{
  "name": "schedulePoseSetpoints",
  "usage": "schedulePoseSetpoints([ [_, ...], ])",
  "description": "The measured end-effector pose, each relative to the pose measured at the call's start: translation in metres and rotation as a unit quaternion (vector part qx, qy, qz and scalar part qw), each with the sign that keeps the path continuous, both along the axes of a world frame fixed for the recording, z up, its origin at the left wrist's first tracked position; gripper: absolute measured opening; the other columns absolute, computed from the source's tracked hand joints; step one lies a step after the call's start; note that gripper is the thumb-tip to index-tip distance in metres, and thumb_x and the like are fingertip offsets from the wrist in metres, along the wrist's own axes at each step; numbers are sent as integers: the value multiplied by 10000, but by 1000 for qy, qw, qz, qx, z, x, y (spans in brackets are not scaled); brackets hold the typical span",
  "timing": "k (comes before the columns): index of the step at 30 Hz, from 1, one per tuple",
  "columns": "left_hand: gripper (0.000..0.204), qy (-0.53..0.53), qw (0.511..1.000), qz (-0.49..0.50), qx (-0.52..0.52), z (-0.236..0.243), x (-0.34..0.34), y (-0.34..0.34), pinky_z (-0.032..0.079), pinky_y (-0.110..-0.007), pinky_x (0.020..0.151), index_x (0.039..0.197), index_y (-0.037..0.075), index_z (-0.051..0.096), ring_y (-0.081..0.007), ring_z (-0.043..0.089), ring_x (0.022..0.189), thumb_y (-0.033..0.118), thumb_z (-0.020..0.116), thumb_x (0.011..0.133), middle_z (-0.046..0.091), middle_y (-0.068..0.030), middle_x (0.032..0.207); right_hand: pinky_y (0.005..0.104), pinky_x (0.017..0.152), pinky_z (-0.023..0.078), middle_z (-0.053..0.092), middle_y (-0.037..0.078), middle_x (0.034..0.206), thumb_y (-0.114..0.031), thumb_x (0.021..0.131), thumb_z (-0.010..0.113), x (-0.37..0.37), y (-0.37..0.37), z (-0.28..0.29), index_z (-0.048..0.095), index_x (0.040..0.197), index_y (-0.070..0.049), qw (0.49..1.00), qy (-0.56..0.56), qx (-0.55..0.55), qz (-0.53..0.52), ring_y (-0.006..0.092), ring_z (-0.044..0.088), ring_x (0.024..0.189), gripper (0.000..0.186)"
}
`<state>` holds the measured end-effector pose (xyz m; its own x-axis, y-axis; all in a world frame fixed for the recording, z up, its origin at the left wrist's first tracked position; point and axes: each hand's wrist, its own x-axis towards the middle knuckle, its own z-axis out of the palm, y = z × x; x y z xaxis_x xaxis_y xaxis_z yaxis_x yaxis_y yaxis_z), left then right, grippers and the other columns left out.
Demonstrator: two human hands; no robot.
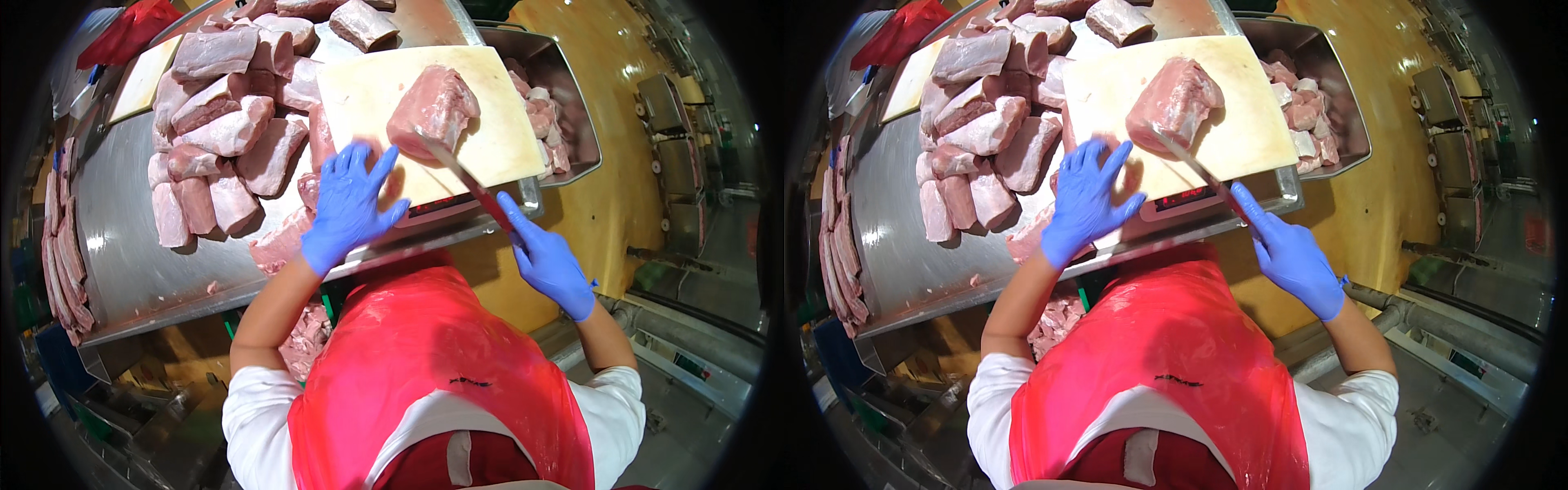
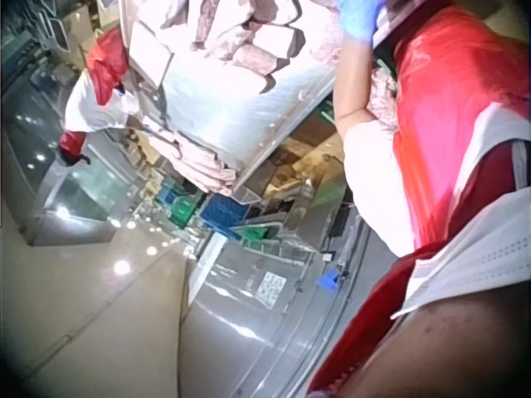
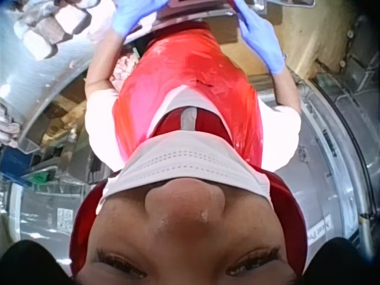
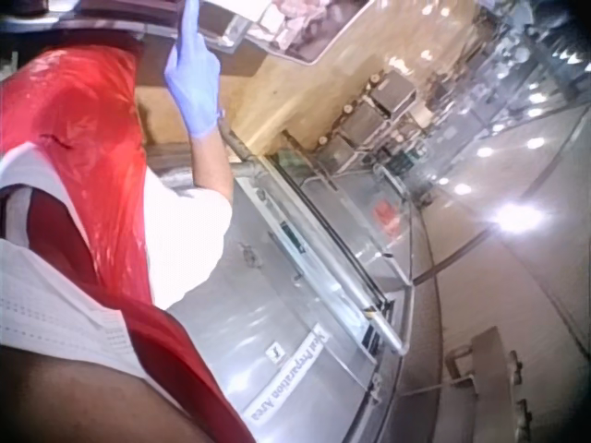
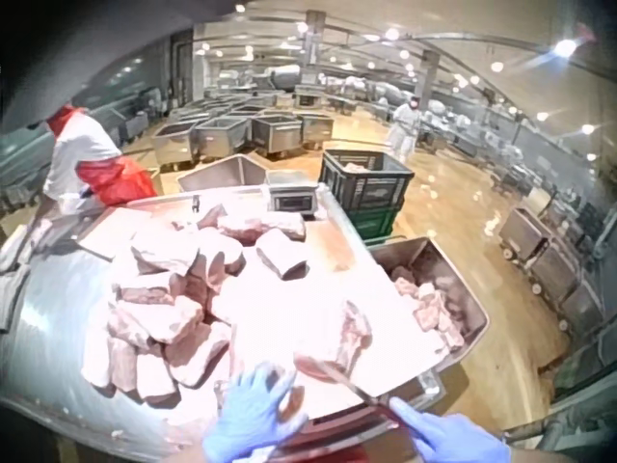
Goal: The person cuts large pieces of raw meat into smaller portions using a knife on a cutting board placed on a digital scale. The person repeatedly trims and slices the meat, placing the cut pieces into a green bin below the workstation.
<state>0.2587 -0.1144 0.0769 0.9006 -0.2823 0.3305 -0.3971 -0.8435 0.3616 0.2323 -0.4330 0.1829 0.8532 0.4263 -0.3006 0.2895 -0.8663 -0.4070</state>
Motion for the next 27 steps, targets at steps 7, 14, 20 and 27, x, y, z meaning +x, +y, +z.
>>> schedulePoseSetpoints([
  [7, 439, -48, 998, -25, -43, -35, 112, 35, 396, -498, 1092, 1150, 62, 613, -411, 516, 1279, 345, 778, 857, 575, -222, 1331, 382, 665, 486, 597, 159, 750, -72, 993, 503, 39, -6, -31, 228, 1621, -158, 966, 30, 241, -84, 264, 547, 614, 691],
  [14, 270, -40, 984, 127, -120, -54, 46, 51, 469, -456, 862, 923, 82, 593, -360, 562, 936, 93, 771, 720, 589, -133, 934, 286, 596, 421, 472, 25, 663, -53, 987, 492, 61, -40, -66, 211, 1629, -131, 941, 80, 315, -93, 79, 401, 612, 706],
  [20, 498, -79, 994, 74, 7, -31, 90, 9, 321, -491, 1173, 1359, 189, 609, -410, 376, 1430, 196, 700, 869, 486, -176, 1492, 211, 609, 423, 548, -27, 815, -47, 1016, 531, 101, -16, -70, 204, 1638, -155, 902, 69, 420, -77, 42, 468, 696, 711],
  [27, 144, -1, 830, 260, -493, -100, 62, 54, 512, -346, 975, 993, 16, 681, -262, 637, 1136, 69, 552, 958, 673, -118, 1241, 222, 530, 401, 558, -27, 765, -43, 999, 514, 73, -30, -54, 217, 1634, -156, 898, 106, 395, -162, 33, 439, 617, 711],
])
